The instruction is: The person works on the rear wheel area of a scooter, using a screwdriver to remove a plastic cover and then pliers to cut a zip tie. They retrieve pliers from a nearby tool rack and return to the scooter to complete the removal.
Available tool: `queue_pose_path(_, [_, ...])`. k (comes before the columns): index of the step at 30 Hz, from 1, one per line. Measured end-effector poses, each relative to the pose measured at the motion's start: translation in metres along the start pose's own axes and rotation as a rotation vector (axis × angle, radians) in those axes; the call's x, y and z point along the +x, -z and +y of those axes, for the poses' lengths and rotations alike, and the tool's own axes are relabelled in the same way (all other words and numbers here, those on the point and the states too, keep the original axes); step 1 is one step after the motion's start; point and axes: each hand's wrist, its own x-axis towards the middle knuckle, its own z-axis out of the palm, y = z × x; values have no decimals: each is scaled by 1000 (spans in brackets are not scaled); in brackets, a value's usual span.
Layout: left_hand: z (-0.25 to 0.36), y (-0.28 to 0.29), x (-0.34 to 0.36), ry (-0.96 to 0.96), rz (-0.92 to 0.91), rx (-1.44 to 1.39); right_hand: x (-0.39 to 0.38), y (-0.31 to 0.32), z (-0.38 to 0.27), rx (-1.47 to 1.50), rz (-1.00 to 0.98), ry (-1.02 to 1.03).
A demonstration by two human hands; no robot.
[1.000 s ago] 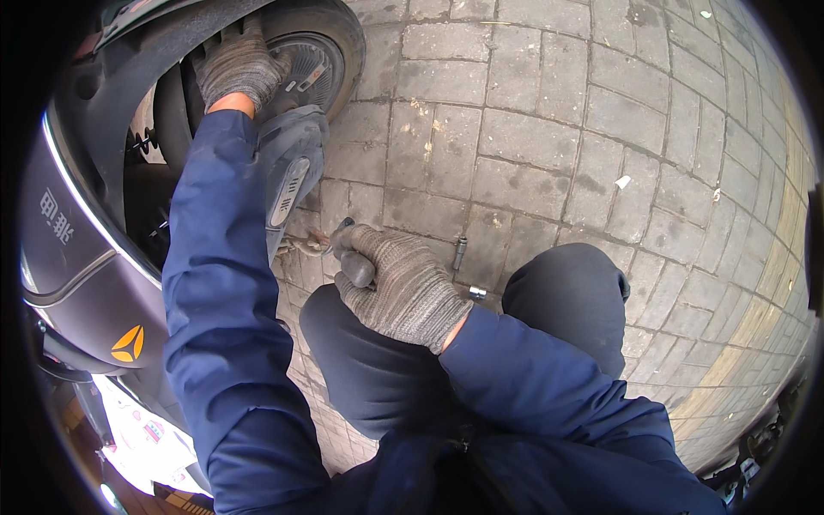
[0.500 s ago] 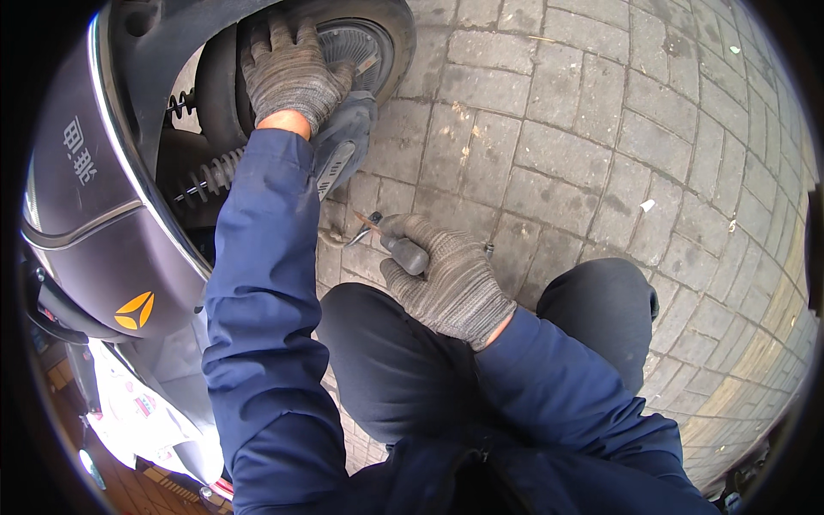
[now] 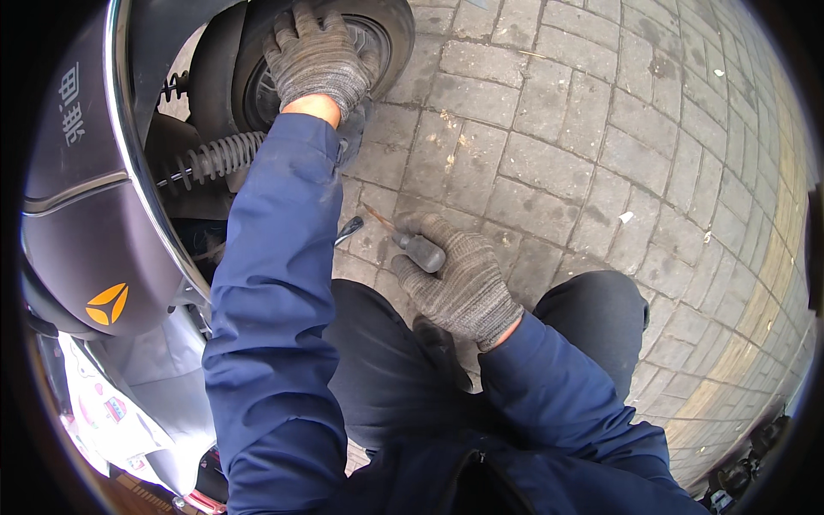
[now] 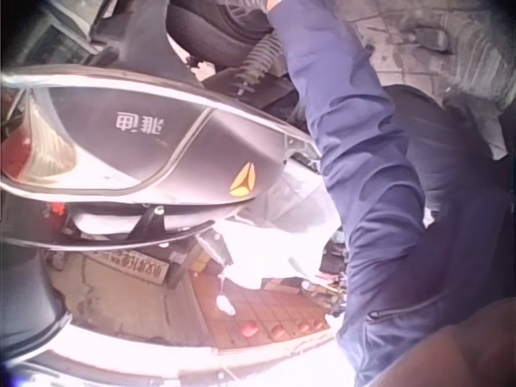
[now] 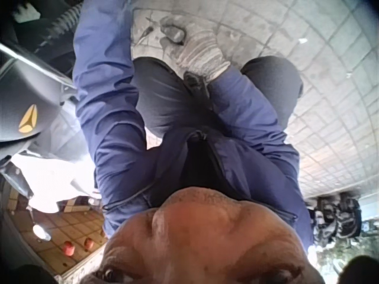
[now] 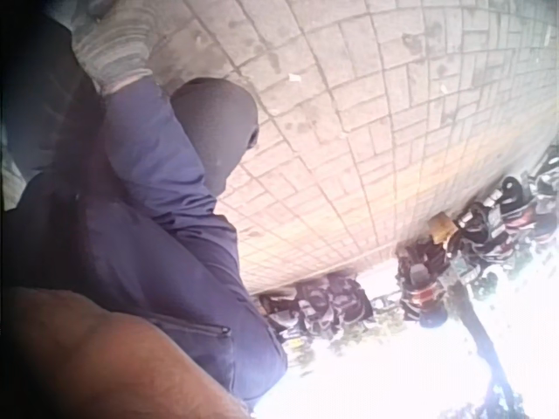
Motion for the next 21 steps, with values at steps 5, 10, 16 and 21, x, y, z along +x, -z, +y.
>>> queue_pose_path(5, [9, 3, 7, -67, -138, -29, 5, -5, 3, 25, -35, -24])
queue_pose_path(10, [12, 1, 10, -137, -84, -85, 4, -5, 0, 13, -45, -28])
queue_pose_path(16, [-9, -5, -4, -26, -136, -148, 11, 0, 4, 4, -13, -5])
queue_pose_path(21, [-31, -8, -51, -74, -150, -337, 24, 3, 17, -41, -63, -74])
